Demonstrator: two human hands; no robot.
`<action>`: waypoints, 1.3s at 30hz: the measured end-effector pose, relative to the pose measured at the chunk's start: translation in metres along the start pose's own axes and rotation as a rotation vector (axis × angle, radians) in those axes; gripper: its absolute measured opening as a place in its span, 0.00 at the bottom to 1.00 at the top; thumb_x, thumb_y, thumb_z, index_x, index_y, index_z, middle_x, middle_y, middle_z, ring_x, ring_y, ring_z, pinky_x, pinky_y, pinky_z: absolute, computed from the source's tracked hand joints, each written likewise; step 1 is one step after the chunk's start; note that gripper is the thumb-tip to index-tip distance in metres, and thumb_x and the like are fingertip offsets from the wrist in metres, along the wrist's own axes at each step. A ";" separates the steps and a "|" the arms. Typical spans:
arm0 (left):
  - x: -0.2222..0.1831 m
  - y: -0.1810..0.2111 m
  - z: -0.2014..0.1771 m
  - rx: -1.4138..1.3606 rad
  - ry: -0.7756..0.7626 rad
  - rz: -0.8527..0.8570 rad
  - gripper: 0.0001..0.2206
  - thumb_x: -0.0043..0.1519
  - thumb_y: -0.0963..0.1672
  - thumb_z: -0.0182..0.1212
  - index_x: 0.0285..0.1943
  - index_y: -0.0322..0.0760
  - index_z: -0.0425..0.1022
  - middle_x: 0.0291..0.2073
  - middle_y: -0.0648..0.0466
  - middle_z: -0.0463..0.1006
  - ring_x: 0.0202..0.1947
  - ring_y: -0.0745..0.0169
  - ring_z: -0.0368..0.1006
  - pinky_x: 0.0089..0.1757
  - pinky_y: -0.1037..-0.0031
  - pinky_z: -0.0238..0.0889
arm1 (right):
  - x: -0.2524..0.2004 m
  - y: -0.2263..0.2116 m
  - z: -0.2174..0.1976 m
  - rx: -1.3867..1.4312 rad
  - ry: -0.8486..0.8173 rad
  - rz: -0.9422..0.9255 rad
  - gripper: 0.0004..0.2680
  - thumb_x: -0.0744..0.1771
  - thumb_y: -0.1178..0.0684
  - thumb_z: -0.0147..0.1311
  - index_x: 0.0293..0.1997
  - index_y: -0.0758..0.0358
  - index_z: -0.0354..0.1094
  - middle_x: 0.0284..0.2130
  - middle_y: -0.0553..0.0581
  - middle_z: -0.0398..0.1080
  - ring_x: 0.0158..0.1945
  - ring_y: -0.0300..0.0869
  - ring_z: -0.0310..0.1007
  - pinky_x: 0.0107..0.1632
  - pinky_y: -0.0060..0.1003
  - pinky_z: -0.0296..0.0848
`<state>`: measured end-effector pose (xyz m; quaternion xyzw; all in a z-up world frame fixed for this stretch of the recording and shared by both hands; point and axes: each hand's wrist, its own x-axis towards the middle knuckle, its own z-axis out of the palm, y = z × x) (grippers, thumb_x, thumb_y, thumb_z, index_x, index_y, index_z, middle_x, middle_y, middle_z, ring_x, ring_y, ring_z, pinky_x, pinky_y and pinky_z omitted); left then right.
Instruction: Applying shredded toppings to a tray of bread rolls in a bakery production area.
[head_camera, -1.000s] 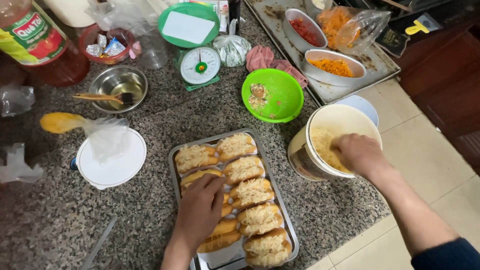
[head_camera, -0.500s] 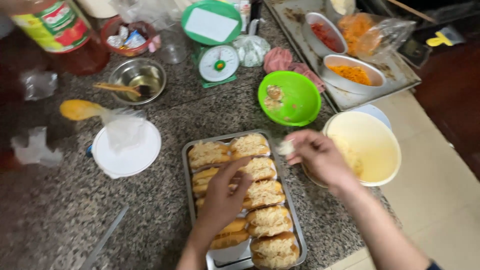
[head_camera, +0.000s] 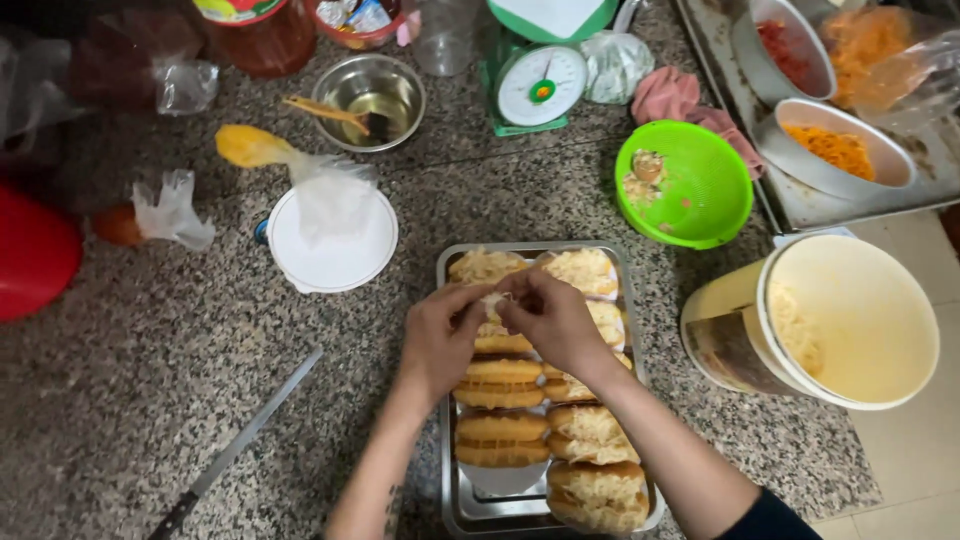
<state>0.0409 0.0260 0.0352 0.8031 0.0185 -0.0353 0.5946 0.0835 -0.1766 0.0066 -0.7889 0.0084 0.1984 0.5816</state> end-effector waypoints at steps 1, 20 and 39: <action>-0.001 0.001 -0.002 0.000 0.005 -0.006 0.13 0.77 0.40 0.58 0.65 0.30 0.85 0.44 0.39 0.88 0.47 0.40 0.88 0.45 0.54 0.83 | -0.003 -0.008 0.002 -0.001 -0.007 0.002 0.11 0.70 0.56 0.69 0.56 0.69 0.78 0.36 0.61 0.77 0.35 0.49 0.89 0.42 0.43 0.90; -0.013 -0.016 0.005 0.233 -0.036 -0.082 0.13 0.75 0.39 0.57 0.66 0.27 0.81 0.53 0.33 0.85 0.53 0.29 0.85 0.48 0.43 0.83 | -0.006 0.022 0.019 -0.678 0.044 -0.198 0.10 0.70 0.54 0.62 0.58 0.54 0.79 0.45 0.61 0.81 0.48 0.62 0.87 0.50 0.58 0.88; -0.015 -0.050 0.030 0.566 0.152 0.238 0.05 0.75 0.41 0.61 0.50 0.38 0.83 0.43 0.54 0.76 0.47 0.52 0.78 0.43 0.66 0.76 | -0.018 0.015 0.023 -0.415 0.167 -0.172 0.07 0.68 0.60 0.66 0.51 0.60 0.83 0.42 0.63 0.83 0.50 0.59 0.88 0.49 0.48 0.89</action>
